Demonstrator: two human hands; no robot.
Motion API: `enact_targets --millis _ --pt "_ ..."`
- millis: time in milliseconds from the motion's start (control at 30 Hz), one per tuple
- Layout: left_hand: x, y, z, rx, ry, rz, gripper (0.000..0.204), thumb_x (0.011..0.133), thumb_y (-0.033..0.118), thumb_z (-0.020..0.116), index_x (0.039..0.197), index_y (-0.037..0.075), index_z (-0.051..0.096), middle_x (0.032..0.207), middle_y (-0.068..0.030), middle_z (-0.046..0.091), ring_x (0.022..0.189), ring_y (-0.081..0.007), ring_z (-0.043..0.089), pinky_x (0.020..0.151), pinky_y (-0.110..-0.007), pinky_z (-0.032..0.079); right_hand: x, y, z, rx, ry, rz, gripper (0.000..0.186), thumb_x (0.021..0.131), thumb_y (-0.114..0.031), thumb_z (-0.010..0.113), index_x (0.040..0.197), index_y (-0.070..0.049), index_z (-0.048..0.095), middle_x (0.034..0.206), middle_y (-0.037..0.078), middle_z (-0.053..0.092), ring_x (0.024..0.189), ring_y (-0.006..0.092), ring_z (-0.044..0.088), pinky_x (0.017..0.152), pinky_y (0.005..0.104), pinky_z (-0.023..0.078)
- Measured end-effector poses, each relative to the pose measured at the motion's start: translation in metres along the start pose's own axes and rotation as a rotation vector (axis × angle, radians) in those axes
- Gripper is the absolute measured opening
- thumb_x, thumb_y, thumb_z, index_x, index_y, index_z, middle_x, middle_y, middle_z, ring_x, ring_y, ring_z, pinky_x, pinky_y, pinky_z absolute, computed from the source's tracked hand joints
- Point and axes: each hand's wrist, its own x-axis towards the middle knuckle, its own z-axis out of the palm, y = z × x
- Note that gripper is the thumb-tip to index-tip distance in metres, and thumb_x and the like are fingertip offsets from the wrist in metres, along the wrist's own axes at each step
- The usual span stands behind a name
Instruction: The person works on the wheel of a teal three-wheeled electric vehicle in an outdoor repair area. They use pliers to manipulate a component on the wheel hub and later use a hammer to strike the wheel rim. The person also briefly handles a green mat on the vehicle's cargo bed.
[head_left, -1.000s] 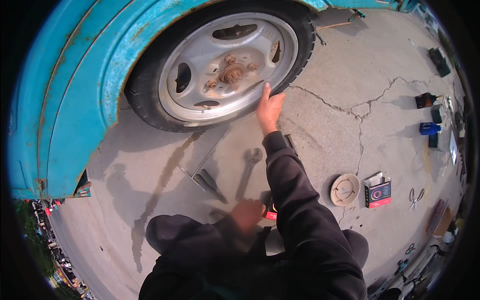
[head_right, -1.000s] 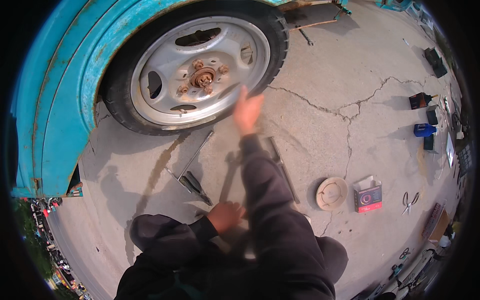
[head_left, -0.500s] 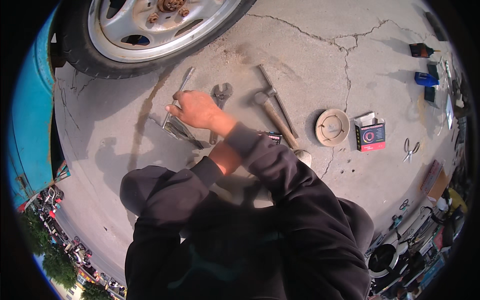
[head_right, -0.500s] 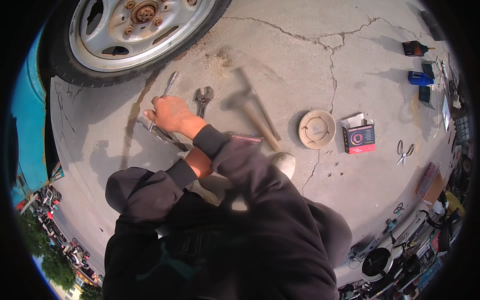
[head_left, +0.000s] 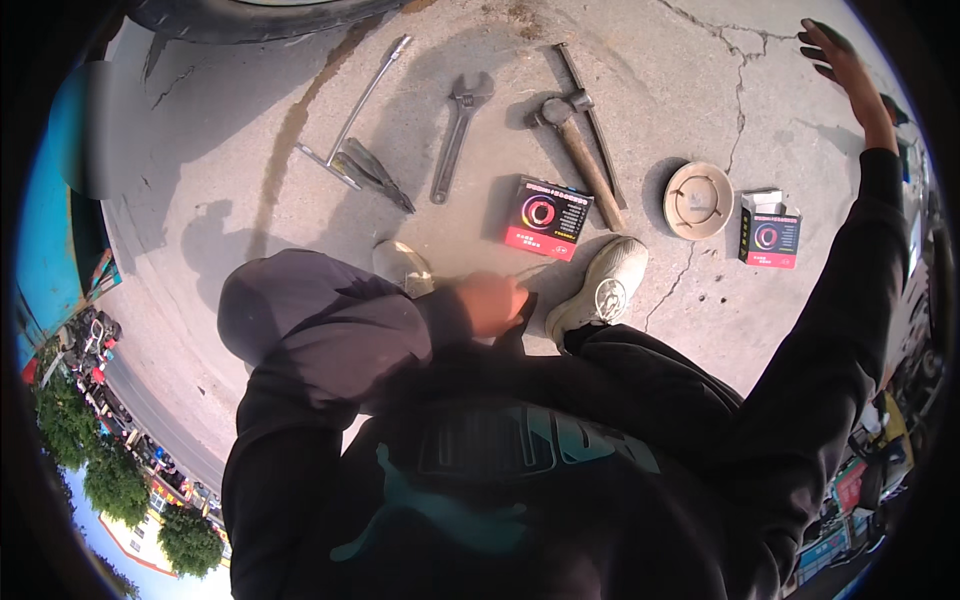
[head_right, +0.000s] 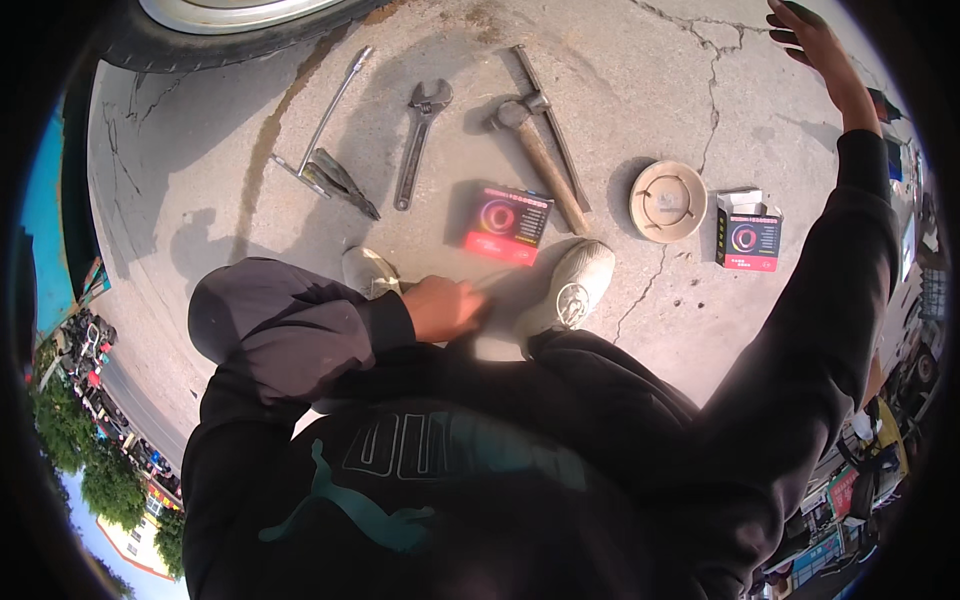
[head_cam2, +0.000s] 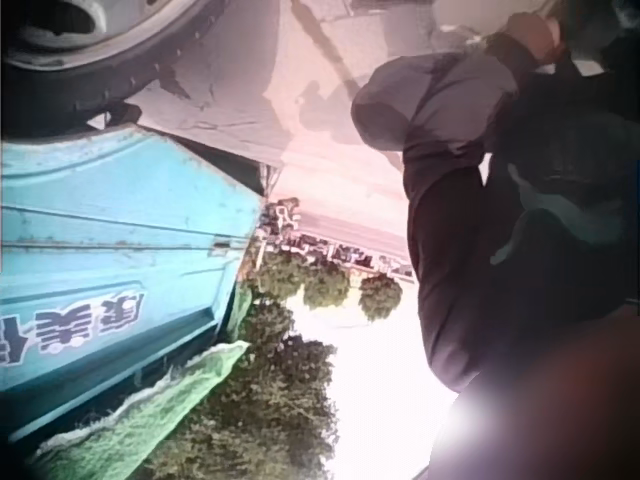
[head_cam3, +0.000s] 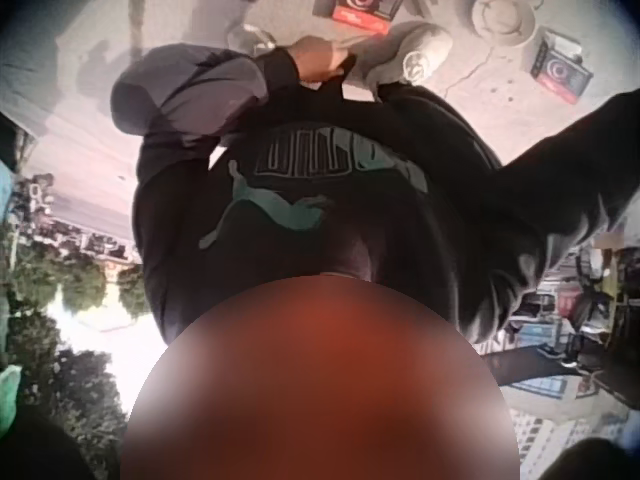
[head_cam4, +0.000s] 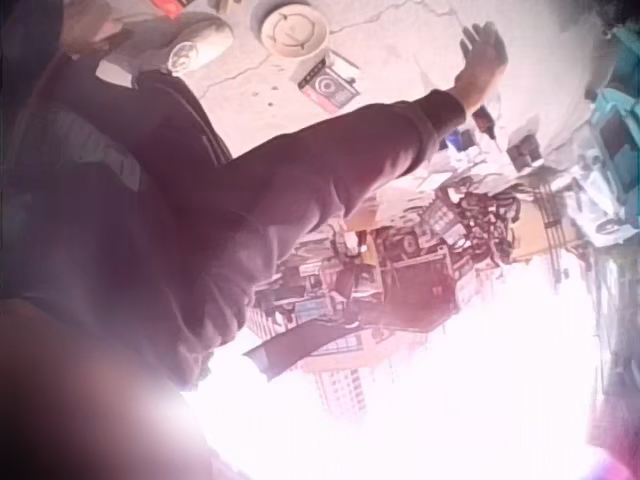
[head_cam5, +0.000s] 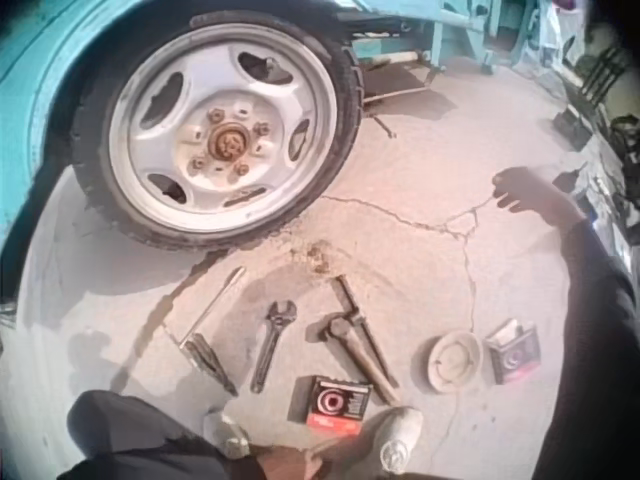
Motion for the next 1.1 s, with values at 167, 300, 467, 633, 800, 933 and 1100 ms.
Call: enact_targets --millis 167,300,467,633,800,933,1100 --pt "0.011 -0.008 -0.032 0.3 -0.04 -0.116 0.032 0.086 0.031 0.07 0.102 0.004 0.063 0.097 -0.017 0.064 0.087 -0.0342 0.067 0.073 -0.045 0.054 -0.04 -0.013 -0.053 0.367 0.614 0.111 0.065 0.097 -0.039 0.063 0.147 -0.006 0.039 0.119 0.014 0.065 0.095 0.0235 0.068 0.075 0.0347 0.053" --pt "0.021 -0.014 -0.052 0.204 0.078 -0.088 0.033 0.087 0.028 0.071 0.106 0.002 0.063 0.098 -0.0164 0.064 0.091 -0.0363 0.066 0.075 -0.046 0.054 -0.051 0.047 -0.023 0.499 0.671 0.161 0.054 0.097 -0.032 0.063 0.138 -0.005 0.044 0.11 0.013 0.065 0.086 0.0224 0.069 0.067 0.0355 0.055" --pt "0.025 -0.026 -0.048 0.201 -0.001 -0.203 0.037 0.086 0.028 0.071 0.114 0.005 0.063 0.104 -0.0181 0.065 0.095 -0.0389 0.066 0.08 -0.049 0.053 -0.084 0.099 0.016 0.421 0.108 0.278 0.052 0.094 -0.038 0.068 0.132 -0.005 0.053 0.107 0.011 0.068 0.089 0.0209 0.07 0.071 0.0342 0.056" --pt "0.045 -0.03 -0.037 0.301 0.217 -0.249 0.083 0.078 0.034 0.081 0.144 0.007 0.04 0.142 -0.0223 0.043 0.13 -0.0413 0.045 0.098 -0.053 0.046 -0.093 0.113 0.022 0.207 -0.058 0.368 0.048 0.093 -0.044 0.067 0.122 -0.005 0.064 0.11 0.008 0.07 0.092 0.0185 0.07 0.077 0.0346 0.056" --pt "0.085 -0.003 -0.019 0.585 0.252 -0.18 0.116 0.063 0.046 0.089 0.156 0.017 0.026 0.16 -0.0226 0.02 0.149 -0.0425 0.02 0.108 -0.064 0.035 -0.101 0.092 0.007 0.038 -0.124 0.263 0.047 0.094 -0.042 0.066 0.123 -0.007 0.065 0.108 0.007 0.07 0.093 0.0176 0.069 0.076 0.034 0.056" --pt "0.112 -0.01 -0.009 0.55 0.264 -0.156 0.113 0.062 0.038 0.09 0.155 0.02 0.029 0.157 -0.0225 0.023 0.145 -0.0456 0.025 0.108 -0.057 0.039 -0.117 0.118 -0.042 -0.237 0.069 0.225 0.044 0.094 -0.04 0.065 0.115 -0.001 0.069 0.097 0.012 0.073 0.089 0.0201 0.07 0.075 0.0358 0.055" --pt "0.099 -0.026 -0.017 0.332 0.362 -0.158 0.11 0.057 0.025 0.089 0.152 0.021 0.033 0.15 -0.0215 0.03 0.14 -0.0457 0.031 0.102 -0.053 0.047 -0.176 0.09 0.048 -0.413 0.19 0.025 0.045 0.097 -0.038 0.061 0.126 -0.003 0.062 0.11 0.021 0.07 0.101 0.0285 0.07 0.087 0.0415 0.055"
